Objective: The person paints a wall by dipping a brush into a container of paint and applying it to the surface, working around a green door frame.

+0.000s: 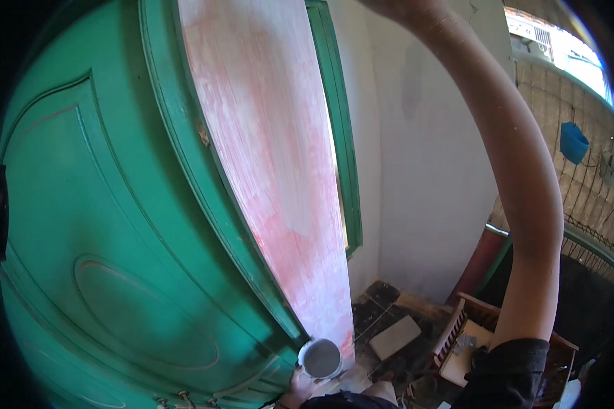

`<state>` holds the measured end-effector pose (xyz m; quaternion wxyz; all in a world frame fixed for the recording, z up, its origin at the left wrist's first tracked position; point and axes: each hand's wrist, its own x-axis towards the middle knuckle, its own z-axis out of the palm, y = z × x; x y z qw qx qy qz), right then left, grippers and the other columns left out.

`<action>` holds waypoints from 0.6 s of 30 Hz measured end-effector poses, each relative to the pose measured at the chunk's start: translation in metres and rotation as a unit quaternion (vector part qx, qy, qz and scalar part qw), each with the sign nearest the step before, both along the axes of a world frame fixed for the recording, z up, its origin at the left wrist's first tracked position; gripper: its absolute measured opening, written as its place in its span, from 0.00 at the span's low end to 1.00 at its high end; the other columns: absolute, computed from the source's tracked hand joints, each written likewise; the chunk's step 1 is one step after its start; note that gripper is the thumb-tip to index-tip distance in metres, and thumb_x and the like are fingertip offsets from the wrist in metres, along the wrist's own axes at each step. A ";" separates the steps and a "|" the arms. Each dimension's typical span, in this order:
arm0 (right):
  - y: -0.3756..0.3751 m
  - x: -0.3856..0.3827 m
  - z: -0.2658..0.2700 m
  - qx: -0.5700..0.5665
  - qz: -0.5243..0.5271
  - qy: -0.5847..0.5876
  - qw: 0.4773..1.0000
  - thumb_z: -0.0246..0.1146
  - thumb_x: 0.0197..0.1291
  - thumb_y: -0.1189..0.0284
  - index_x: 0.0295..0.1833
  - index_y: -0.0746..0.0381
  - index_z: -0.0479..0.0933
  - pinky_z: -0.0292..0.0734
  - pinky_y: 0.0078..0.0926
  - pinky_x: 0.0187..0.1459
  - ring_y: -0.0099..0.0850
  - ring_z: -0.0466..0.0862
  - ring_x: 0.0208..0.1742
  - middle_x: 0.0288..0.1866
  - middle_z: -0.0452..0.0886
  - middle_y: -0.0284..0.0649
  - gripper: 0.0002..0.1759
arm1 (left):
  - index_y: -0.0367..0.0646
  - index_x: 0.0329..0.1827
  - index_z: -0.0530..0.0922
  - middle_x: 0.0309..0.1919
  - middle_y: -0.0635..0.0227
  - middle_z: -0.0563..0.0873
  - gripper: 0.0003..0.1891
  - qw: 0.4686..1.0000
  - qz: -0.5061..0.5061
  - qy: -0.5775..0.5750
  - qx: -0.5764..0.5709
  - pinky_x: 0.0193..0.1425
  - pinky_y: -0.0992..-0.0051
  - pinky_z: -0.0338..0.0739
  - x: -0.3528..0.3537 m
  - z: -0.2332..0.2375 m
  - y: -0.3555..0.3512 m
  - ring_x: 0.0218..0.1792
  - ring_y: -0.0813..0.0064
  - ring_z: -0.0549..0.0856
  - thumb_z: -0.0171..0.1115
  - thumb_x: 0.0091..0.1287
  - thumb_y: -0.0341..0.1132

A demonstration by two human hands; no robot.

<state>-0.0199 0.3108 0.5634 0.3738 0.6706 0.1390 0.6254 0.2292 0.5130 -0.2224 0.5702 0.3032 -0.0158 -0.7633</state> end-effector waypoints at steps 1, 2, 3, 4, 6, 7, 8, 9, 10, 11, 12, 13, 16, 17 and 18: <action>0.003 0.001 -0.006 0.040 -0.027 0.002 0.999 0.76 0.59 0.81 0.40 0.67 0.86 0.83 0.24 0.42 0.24 0.88 0.39 0.39 0.91 0.41 0.06 | 0.51 0.78 0.69 0.75 0.67 0.76 0.31 1.000 0.002 0.007 0.009 0.75 0.47 0.70 -0.001 -0.003 -0.002 0.74 0.60 0.74 0.59 0.77 0.53; 0.010 0.002 -0.019 0.081 -0.055 0.004 0.995 0.76 0.59 0.81 0.39 0.67 0.85 0.83 0.24 0.41 0.24 0.88 0.39 0.39 0.91 0.41 0.06 | 0.52 0.78 0.69 0.75 0.67 0.76 0.31 1.000 0.004 0.014 0.018 0.75 0.47 0.70 -0.001 -0.007 -0.003 0.74 0.60 0.74 0.59 0.77 0.53; 0.014 0.004 -0.032 0.124 -0.082 0.006 0.989 0.76 0.59 0.80 0.39 0.67 0.85 0.83 0.24 0.40 0.23 0.87 0.38 0.38 0.91 0.40 0.06 | 0.52 0.78 0.69 0.74 0.67 0.76 0.31 0.999 0.010 0.017 0.026 0.74 0.47 0.70 -0.002 -0.011 -0.002 0.74 0.60 0.74 0.59 0.77 0.53; 0.007 -0.002 -0.047 0.113 -0.140 0.008 0.984 0.76 0.61 0.78 0.41 0.65 0.86 0.85 0.24 0.39 0.25 0.89 0.38 0.41 0.91 0.42 0.05 | 0.52 0.78 0.69 0.74 0.67 0.76 0.31 0.999 0.011 0.027 0.037 0.74 0.47 0.71 -0.002 -0.013 -0.003 0.73 0.60 0.75 0.59 0.77 0.53; -0.004 -0.010 -0.081 0.093 -0.151 0.038 0.983 0.75 0.60 0.77 0.40 0.62 0.86 0.85 0.26 0.37 0.28 0.90 0.36 0.41 0.91 0.42 0.05 | 0.52 0.78 0.69 0.74 0.67 0.76 0.31 0.997 0.017 0.047 0.058 0.74 0.47 0.71 -0.004 -0.018 -0.006 0.73 0.60 0.75 0.59 0.77 0.54; -0.003 -0.011 -0.101 0.085 -0.104 0.064 0.989 0.75 0.58 0.78 0.37 0.61 0.85 0.84 0.29 0.36 0.30 0.89 0.34 0.38 0.90 0.41 0.05 | 0.52 0.78 0.69 0.74 0.67 0.76 0.31 0.997 0.016 0.054 0.060 0.74 0.47 0.71 -0.005 -0.020 -0.006 0.73 0.60 0.75 0.59 0.77 0.54; 0.000 -0.015 -0.124 0.096 -0.107 0.096 0.985 0.74 0.58 0.80 0.36 0.62 0.84 0.84 0.28 0.36 0.30 0.88 0.35 0.40 0.90 0.42 0.05 | 0.52 0.78 0.69 0.74 0.67 0.77 0.30 0.997 0.011 0.056 0.057 0.74 0.47 0.71 -0.007 -0.024 -0.008 0.73 0.60 0.75 0.59 0.77 0.54; 0.003 -0.020 -0.149 0.108 -0.109 0.126 0.980 0.73 0.58 0.82 0.35 0.63 0.83 0.84 0.27 0.35 0.31 0.88 0.35 0.41 0.90 0.42 0.05 | 0.53 0.78 0.69 0.74 0.67 0.77 0.33 0.999 -0.003 0.049 0.012 0.74 0.47 0.70 -0.005 -0.028 -0.006 0.73 0.60 0.75 0.62 0.75 0.55; 0.003 -0.025 -0.177 0.149 -0.092 0.164 0.971 0.71 0.57 0.83 0.34 0.65 0.81 0.84 0.28 0.35 0.32 0.88 0.36 0.42 0.89 0.44 0.05 | 0.52 0.79 0.66 0.75 0.65 0.74 0.35 0.999 -0.021 0.027 -0.001 0.76 0.45 0.67 -0.001 -0.030 -0.007 0.75 0.58 0.73 0.63 0.73 0.55; 0.004 -0.029 -0.206 0.190 -0.074 0.201 0.958 0.70 0.57 0.84 0.34 0.66 0.80 0.84 0.28 0.35 0.34 0.89 0.37 0.42 0.89 0.45 0.05 | 0.51 0.80 0.64 0.77 0.62 0.71 0.37 0.999 -0.040 0.005 -0.014 0.79 0.43 0.64 0.004 -0.026 -0.007 0.76 0.56 0.71 0.65 0.71 0.54; 0.009 -0.031 -0.231 0.212 -0.051 0.236 0.947 0.69 0.55 0.85 0.34 0.67 0.79 0.85 0.29 0.36 0.35 0.89 0.39 0.43 0.88 0.46 0.06 | 0.50 0.81 0.62 0.78 0.59 0.68 0.40 0.998 -0.059 -0.017 -0.026 0.81 0.41 0.61 0.008 -0.023 -0.007 0.78 0.54 0.68 0.66 0.70 0.53; 0.015 -0.032 -0.254 0.237 -0.028 0.271 0.933 0.69 0.53 0.86 0.35 0.68 0.79 0.86 0.31 0.37 0.37 0.89 0.42 0.43 0.87 0.47 0.06 | 0.50 0.81 0.62 0.78 0.58 0.68 0.41 0.997 -0.066 -0.018 -0.043 0.81 0.41 0.60 0.006 -0.008 -0.006 0.78 0.53 0.68 0.68 0.69 0.53; 0.037 -0.041 -0.303 0.314 -0.057 0.344 0.883 0.68 0.49 0.85 0.37 0.67 0.78 0.88 0.35 0.41 0.39 0.89 0.45 0.43 0.86 0.46 0.09 | 0.51 0.81 0.62 0.78 0.55 0.68 0.44 0.994 -0.082 -0.033 -0.057 0.82 0.39 0.59 -0.002 0.033 -0.002 0.79 0.51 0.67 0.71 0.66 0.54; 0.039 -0.041 -0.308 0.336 -0.042 0.362 0.869 0.69 0.49 0.84 0.37 0.67 0.78 0.88 0.36 0.41 0.40 0.88 0.46 0.43 0.86 0.46 0.09 | 0.51 0.82 0.61 0.78 0.55 0.68 0.44 0.993 -0.091 -0.037 -0.058 0.82 0.39 0.60 -0.002 0.034 0.000 0.79 0.52 0.67 0.71 0.66 0.54; 0.039 -0.041 -0.309 0.357 -0.027 0.379 0.853 0.69 0.48 0.84 0.38 0.67 0.78 0.88 0.37 0.42 0.40 0.88 0.47 0.44 0.86 0.47 0.10 | 0.51 0.82 0.61 0.78 0.54 0.68 0.44 0.992 -0.099 -0.040 -0.059 0.82 0.39 0.60 -0.004 0.043 0.000 0.79 0.52 0.68 0.71 0.66 0.54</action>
